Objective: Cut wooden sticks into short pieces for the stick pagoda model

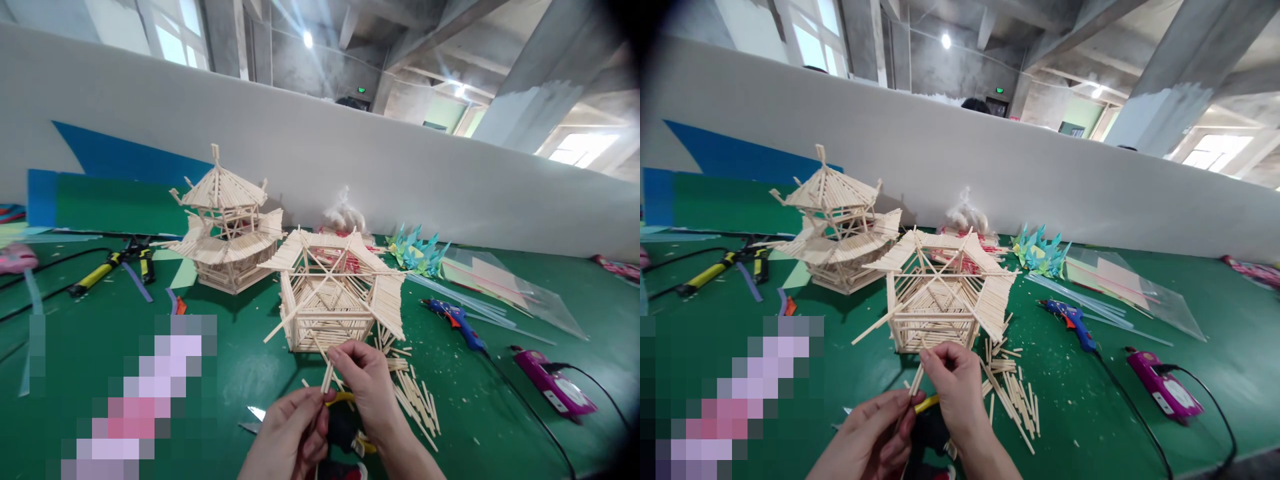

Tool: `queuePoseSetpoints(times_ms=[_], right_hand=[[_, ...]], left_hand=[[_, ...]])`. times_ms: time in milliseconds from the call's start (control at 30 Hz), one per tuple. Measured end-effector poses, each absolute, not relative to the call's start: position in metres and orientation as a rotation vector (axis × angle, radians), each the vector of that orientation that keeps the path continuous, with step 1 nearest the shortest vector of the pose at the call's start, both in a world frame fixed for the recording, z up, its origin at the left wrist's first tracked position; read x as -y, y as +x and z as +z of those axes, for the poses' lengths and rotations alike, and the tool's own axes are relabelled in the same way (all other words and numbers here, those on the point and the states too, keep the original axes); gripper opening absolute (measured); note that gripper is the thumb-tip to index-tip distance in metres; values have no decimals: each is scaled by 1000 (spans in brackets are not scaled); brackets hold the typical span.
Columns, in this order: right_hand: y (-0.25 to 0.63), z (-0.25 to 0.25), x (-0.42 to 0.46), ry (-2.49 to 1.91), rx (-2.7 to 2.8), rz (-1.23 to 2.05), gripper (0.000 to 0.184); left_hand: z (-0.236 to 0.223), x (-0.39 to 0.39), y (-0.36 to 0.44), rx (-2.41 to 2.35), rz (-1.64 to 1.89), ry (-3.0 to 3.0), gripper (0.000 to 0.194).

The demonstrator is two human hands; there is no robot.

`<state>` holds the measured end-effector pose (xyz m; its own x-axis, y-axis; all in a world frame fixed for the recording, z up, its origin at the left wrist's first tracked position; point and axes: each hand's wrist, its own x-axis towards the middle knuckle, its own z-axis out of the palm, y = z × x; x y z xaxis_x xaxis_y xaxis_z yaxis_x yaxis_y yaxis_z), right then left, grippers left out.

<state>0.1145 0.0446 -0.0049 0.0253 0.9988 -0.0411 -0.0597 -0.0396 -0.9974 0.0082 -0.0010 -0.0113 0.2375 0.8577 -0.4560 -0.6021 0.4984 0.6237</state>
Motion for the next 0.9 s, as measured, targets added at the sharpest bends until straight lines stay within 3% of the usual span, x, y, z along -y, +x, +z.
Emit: queuePoseSetpoints(times_ms=[900], right_hand=[[123, -6, -45, -1253, 1296, 1112, 26]], left_hand=[[-14, 2, 3, -992, 1088, 342, 20]])
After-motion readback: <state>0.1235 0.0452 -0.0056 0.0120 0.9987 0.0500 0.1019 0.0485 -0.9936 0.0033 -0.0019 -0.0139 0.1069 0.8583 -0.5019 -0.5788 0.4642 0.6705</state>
